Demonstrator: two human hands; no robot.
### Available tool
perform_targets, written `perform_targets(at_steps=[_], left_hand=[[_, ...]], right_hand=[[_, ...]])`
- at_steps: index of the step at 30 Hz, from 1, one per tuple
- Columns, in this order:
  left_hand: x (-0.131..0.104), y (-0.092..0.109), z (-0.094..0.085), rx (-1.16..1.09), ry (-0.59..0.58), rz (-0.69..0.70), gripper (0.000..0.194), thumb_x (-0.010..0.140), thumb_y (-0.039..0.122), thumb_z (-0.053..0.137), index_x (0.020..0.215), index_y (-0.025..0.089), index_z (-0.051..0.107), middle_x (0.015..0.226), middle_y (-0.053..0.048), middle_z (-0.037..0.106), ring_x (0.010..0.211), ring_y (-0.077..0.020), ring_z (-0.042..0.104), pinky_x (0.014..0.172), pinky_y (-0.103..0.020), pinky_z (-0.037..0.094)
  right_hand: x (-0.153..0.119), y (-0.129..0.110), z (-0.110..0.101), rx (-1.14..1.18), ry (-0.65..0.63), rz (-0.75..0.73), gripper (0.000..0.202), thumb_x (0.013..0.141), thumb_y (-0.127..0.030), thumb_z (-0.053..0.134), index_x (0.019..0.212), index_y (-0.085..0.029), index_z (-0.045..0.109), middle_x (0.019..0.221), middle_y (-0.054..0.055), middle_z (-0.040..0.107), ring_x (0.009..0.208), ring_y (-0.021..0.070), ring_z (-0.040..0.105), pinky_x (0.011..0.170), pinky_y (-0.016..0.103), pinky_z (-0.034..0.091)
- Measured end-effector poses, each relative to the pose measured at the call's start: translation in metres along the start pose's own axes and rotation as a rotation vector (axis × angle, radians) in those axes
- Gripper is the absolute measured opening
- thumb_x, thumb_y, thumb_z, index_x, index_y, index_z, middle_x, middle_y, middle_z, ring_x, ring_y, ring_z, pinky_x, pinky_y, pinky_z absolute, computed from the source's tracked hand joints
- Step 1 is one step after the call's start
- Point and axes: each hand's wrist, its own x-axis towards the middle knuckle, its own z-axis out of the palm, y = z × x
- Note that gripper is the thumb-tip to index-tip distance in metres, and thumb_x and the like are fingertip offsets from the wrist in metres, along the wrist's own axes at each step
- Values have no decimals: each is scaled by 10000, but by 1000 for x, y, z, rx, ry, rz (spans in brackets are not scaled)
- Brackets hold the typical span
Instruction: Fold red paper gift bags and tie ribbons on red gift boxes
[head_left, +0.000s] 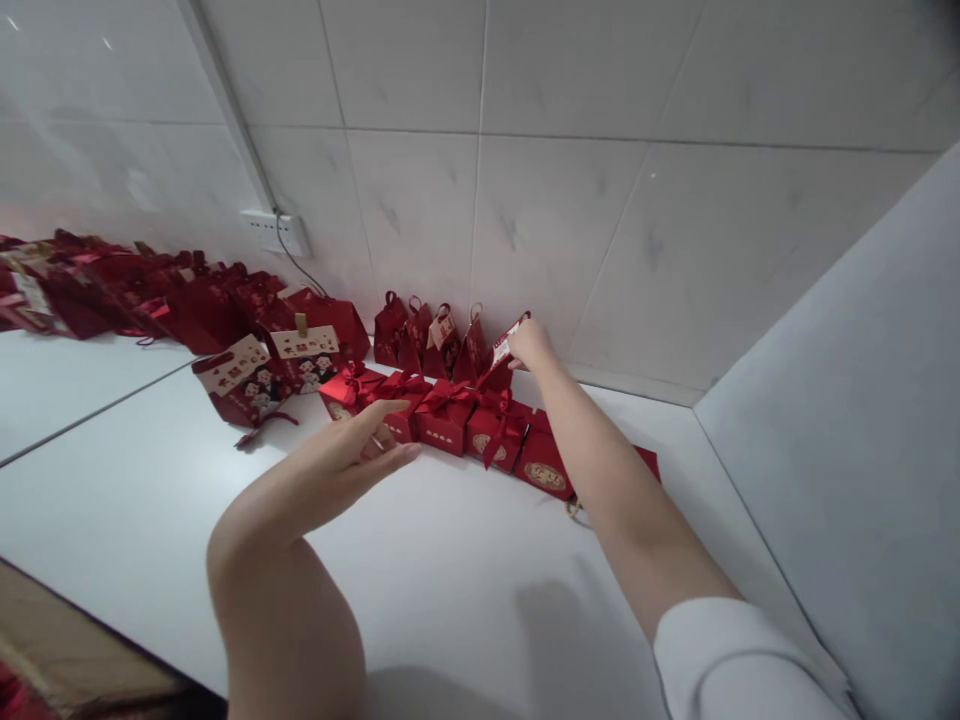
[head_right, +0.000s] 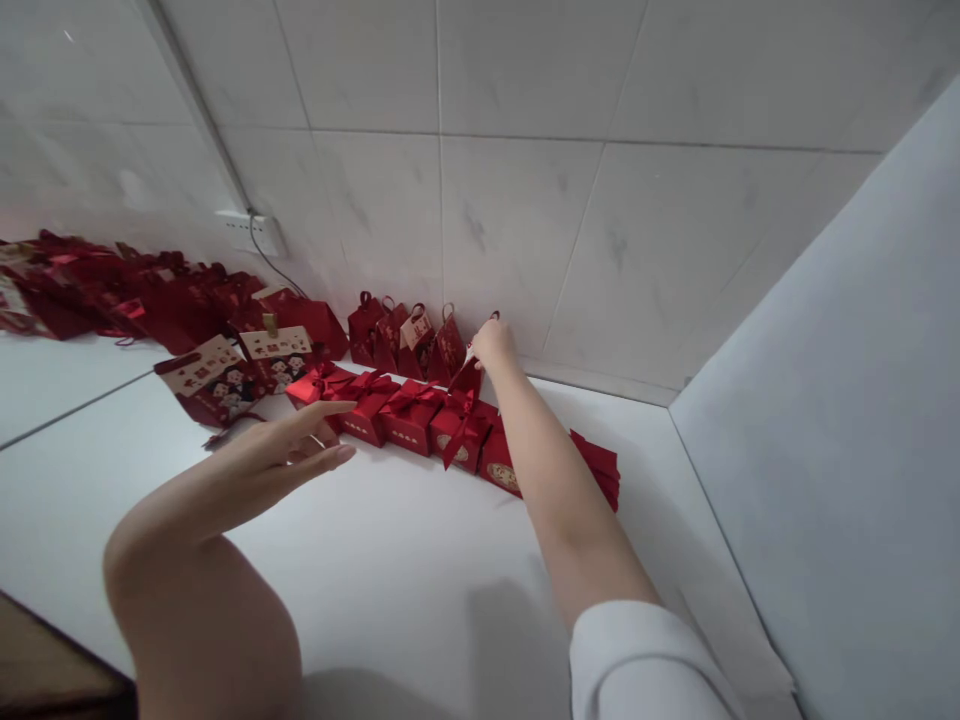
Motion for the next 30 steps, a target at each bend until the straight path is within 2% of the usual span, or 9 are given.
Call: perform_targets(at_steps=[3, 6, 9, 13, 15, 18, 23, 26, 30], left_hand=[[1, -6, -1, 3, 29, -52, 539, 888, 624, 438, 1281, 259, 498, 809, -31, 690, 693, -207, 644, 581, -285, 464], [7, -15, -2, -16, 37, -70, 555, 869, 631, 468, 1291, 272, 499, 967, -51, 704, 837, -237, 662, 658, -307, 494], [26, -27, 1, 24, 88, -86, 600, 846, 648, 493, 1287, 243, 528, 1154, -91, 663, 1020, -287, 628, 809, -363, 503], [66, -38, 19, 54, 273, -57, 511, 908, 522, 443, 1246, 163, 576, 1260, -138, 611, 1144, -315, 570, 976, -418, 439], [84, -33, 32, -12, 385, 24, 432, 941, 408, 397, 1239, 154, 581, 1259, -125, 614, 1162, -278, 564, 1013, -395, 420], [104, -10, 59, -83, 411, 226, 387, 950, 356, 402, 1231, 163, 586, 1232, -100, 626, 1147, -235, 571, 1022, -364, 421], [120, 37, 120, -91, 91, 615, 396, 874, 402, 588, 1224, 218, 608, 1280, -79, 599, 1186, -232, 552, 1050, -376, 416], [129, 46, 154, 6, -14, 643, 630, 804, 466, 675, 1378, 302, 475, 1445, -57, 475, 1321, -277, 442, 1153, -526, 256], [144, 42, 186, 162, 79, 602, 655, 839, 475, 638, 1430, 325, 400, 1503, -56, 408, 1390, -288, 353, 1171, -611, 5]], right_hand=[[5, -3, 13, -7, -72, -56, 349, 990, -366, 476, 1211, -111, 567, 1111, 118, 669, 891, 180, 683, 766, 347, 574], [-6, 2, 6, -32, -165, -168, 386, 972, -338, 492, 1268, -96, 549, 1278, 178, 616, 1109, 239, 630, 932, 364, 508], [-38, 20, -17, -73, -242, -268, 506, 887, -344, 622, 1341, -149, 515, 1457, 136, 481, 1317, 264, 477, 1099, 362, 359], [-103, 70, -57, -182, -209, -278, 576, 912, -505, 508, 1419, -238, 446, 1513, 86, 413, 1381, 283, 393, 1134, 409, 296], [-133, 102, -72, -304, -168, -234, 696, 866, -550, 544, 1466, -240, 376, 1528, 98, 380, 1386, 302, 375, 1127, 432, 307], [-159, 148, -83, -456, -209, -139, 1075, 615, -479, 791, 1516, -216, 268, 1564, 117, 296, 1425, 349, 274, 1120, 461, 322], [-160, 195, -83, -395, -164, 30, 1177, 594, -396, 795, 1545, -171, 138, 1556, 185, 258, 1378, 361, 360, 1076, 457, 376], [-154, 205, -84, -311, -145, -34, 1165, 592, -417, 805, 1537, -173, 169, 1558, 174, 255, 1377, 351, 360, 1085, 427, 372], [-157, 209, -91, -242, -127, -126, 971, 558, -406, 839, 1416, -222, 423, 1456, 140, 421, 1233, 323, 520, 987, 388, 464]])
